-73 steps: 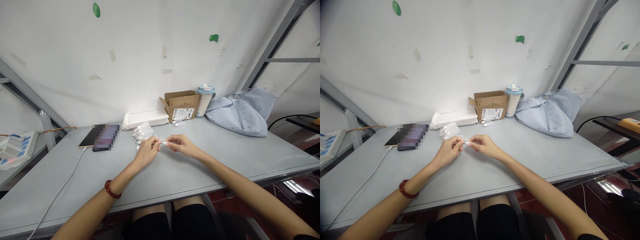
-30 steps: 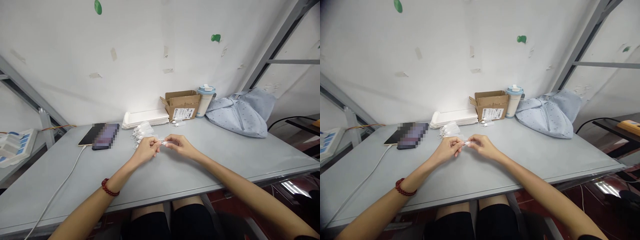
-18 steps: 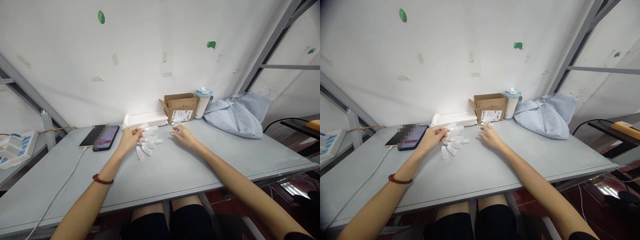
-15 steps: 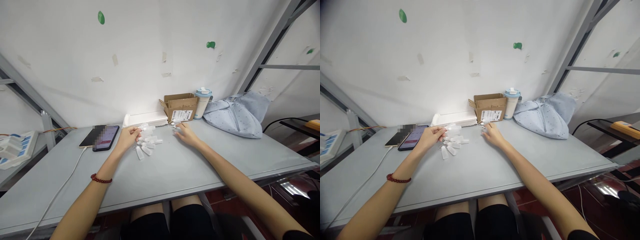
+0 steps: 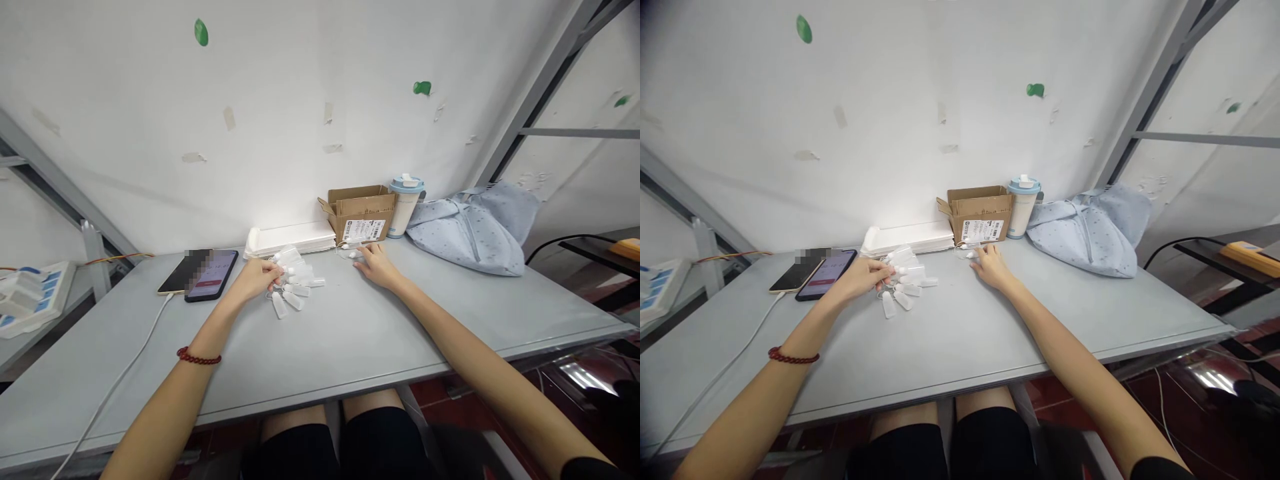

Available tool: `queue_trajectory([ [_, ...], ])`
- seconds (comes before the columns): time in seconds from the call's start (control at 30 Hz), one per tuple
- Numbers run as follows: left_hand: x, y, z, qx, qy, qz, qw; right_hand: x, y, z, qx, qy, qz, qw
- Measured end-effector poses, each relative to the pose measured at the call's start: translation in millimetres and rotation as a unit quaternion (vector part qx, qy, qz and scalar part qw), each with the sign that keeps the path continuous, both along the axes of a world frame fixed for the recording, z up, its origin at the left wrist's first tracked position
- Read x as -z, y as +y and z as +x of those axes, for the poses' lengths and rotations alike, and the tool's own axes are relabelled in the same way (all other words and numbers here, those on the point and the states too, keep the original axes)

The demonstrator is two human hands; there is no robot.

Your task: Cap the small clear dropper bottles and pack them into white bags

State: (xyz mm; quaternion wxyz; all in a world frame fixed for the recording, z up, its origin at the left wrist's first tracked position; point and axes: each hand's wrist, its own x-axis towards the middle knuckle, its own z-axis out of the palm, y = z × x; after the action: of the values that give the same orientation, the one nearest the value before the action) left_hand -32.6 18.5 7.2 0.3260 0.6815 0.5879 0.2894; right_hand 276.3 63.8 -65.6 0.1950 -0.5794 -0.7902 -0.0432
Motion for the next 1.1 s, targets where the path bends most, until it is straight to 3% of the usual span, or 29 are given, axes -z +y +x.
queue_trajectory([
  [0.2, 2.8, 3, -3, -0.039, 0.007, -0.001, 0.999, -4.2, -2, -1, 0.001, 0.024, 0.007, 1.0],
  [0.37, 0.9, 3, -2, -0.091, 0.003, 0.05, 0.995, -3.0, -2, -2, -0.015, 0.031, -0.028, 0.999],
  [0.6, 5.5, -4, 11, -0.066, -0.045, 0.088, 0.993, -12.5, -15, -14, -0.057, 0.091, -0.064, 0.992],
  [0.7, 6.8, -12, 23, -0.016, -0.062, 0.08, 0.995, -24.2, -30, -27, -0.103, 0.192, -0.11, 0.97],
  [0.83, 8.1, -23, 37, 0.044, -0.084, 0.038, 0.995, -38.7, -50, -41, -0.166, 0.308, -0.181, 0.919],
  [0.93, 10.5, -29, 44, 0.063, -0.108, -0.005, 0.992, -45.9, -60, -46, -0.197, 0.353, -0.229, 0.886],
  [1.1, 17.3, -31, 49, 0.103, -0.138, -0.01, 0.985, -52.6, -69, -48, -0.244, 0.367, -0.276, 0.854],
])
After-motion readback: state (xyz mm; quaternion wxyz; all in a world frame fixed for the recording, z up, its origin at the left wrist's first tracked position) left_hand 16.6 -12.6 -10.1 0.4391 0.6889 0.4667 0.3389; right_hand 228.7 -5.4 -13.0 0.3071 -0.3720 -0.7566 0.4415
